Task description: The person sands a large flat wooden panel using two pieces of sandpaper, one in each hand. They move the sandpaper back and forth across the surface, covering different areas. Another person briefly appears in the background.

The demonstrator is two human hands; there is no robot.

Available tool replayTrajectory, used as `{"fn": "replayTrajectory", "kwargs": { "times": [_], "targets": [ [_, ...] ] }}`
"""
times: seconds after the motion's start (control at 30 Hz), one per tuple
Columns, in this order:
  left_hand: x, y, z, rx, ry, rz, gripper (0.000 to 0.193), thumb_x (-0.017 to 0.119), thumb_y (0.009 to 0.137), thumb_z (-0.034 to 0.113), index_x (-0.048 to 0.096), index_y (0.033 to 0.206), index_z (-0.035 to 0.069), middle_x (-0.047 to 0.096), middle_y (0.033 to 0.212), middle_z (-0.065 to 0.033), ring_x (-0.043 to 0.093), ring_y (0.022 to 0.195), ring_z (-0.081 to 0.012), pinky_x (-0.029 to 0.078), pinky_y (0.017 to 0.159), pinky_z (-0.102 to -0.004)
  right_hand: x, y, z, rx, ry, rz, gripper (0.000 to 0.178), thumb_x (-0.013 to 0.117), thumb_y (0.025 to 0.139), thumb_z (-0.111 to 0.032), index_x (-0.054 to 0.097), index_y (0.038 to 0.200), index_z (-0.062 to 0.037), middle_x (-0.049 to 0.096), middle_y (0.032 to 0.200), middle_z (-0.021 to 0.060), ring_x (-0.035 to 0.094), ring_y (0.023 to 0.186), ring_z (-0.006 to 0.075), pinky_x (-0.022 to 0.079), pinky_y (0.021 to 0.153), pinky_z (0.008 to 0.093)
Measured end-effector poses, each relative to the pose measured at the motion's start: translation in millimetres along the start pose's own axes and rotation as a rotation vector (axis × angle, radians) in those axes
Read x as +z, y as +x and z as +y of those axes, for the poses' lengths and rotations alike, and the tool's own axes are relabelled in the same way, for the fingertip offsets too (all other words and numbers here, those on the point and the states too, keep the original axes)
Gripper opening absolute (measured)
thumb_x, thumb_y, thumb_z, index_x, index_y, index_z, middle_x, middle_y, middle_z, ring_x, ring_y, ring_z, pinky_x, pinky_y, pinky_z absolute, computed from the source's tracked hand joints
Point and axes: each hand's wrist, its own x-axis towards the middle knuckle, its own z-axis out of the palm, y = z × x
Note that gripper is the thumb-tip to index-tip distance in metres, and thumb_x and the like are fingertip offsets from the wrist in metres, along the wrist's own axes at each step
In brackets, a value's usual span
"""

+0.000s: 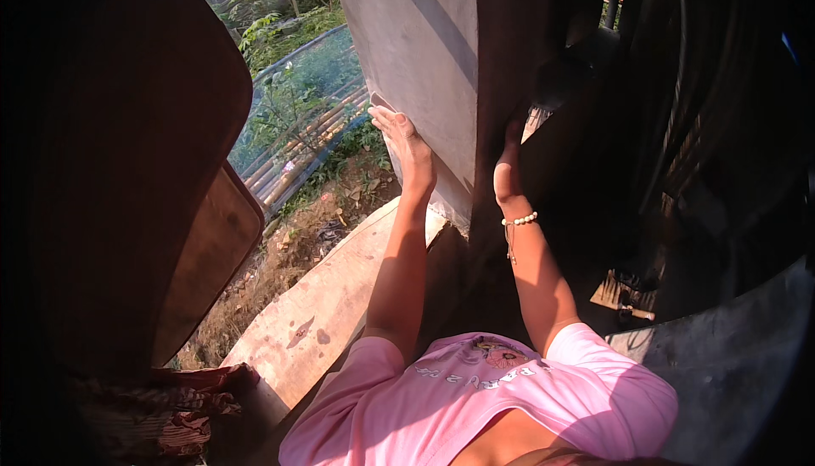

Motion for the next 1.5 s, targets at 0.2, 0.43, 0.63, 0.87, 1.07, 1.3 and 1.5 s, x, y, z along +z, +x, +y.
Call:
{"fn": "replayTrajectory", "kwargs": {
  "times": [0.2,0.43,0.63,0.87,1.07,1.3,1.5],
  "targets": [
    [16.8,-54.9,11.4,0.029,0.188,-0.272,0.1,0.006,0.107,0.076,-0.009,0.172,0.001,-0.016,0.179,-0.0262,-0.019,0.165,-0.042,-0.01,0.13,-0.0591,13.3,-20.8,-1.1,-0.112,0.132,0.199,0.075,0.033,0.117,-0.053,0.035,0.164,0.0061,0.037,0.17,0.0176,0.034,0.157,0.028,0.025,0.131,0.0402],
    [-0.1,-3.5,-14.1,0.138,0.005,0.004,0.098,0.007,0.107,0.076,-0.006,0.173,0.005,-0.014,0.181,-0.0191,-0.019,0.166,-0.0389,-0.015,0.129,-0.0564,-0.6,17.2,1.5,-0.237,0.061,0.185,0.065,0.03,0.119,-0.041,0.033,0.165,0.0043,0.039,0.17,0.0187,0.039,0.156,0.0291,0.029,0.13,0.04],
    [8.6,-47.0,-21.3,0.071,0.123,-0.23,0.1,0.004,0.105,0.079,-0.007,0.174,0.007,-0.014,0.181,-0.0181,-0.017,0.166,-0.0391,-0.014,0.13,-0.0578,14.5,-22.3,-12.8,-0.213,-0.005,0.223,0.068,0.031,0.118,-0.046,0.043,0.16,0.0062,0.045,0.167,0.0223,0.044,0.153,0.034,0.029,0.129,0.04],
    [-4.8,-5.3,-2.2,0.101,-0.059,-0.034,0.092,0.004,0.109,0.072,-0.008,0.174,0.008,-0.016,0.181,-0.0173,-0.02,0.165,-0.0389,-0.018,0.128,-0.0563,6.5,11.0,3.1,-0.394,-0.12,0.286,0.066,0.031,0.119,-0.043,0.039,0.162,0.0063,0.038,0.171,0.0207,0.037,0.157,0.0315,0.026,0.131,0.0382],
    [5.9,-64.4,17.1,0.038,0.264,-0.408,0.102,-0.003,0.102,0.078,-0.008,0.173,0.005,-0.013,0.18,-0.0242,-0.017,0.165,-0.0457,-0.011,0.128,-0.064,26.1,-8.6,44.0,-0.153,0.451,0.246,0.093,0.03,0.113,-0.063,0.013,0.169,0.0088,0.006,0.18,0.0227,0.007,0.167,0.0303,0.006,0.135,0.0413],
    [-10.8,-7.6,3.1,0.11,0.038,-0.079,0.09,0.006,0.111,0.069,-0.005,0.173,0.005,-0.012,0.182,-0.0177,-0.018,0.166,-0.0395,-0.016,0.128,-0.0589,1.8,5.9,0.3,-0.229,0.202,0.173,0.096,0.028,0.112,-0.066,0.01,0.17,0.0076,0.005,0.18,0.0218,0.002,0.167,0.0291,0.002,0.135,0.0427],
    [-3.0,-44.1,24.7,0.358,0.168,-0.322,0.104,-0.001,0.103,0.079,-0.004,0.173,0.003,-0.011,0.179,-0.0264,-0.016,0.165,-0.0448,-0.013,0.127,-0.0648,11.1,-31.2,-7.5,-0.222,0.721,-0.032,0.098,0.026,0.112,-0.069,0.007,0.17,0.0067,0.003,0.181,0.021,-0.002,0.168,0.0282,-0.001,0.135,0.044]
  ]
}}
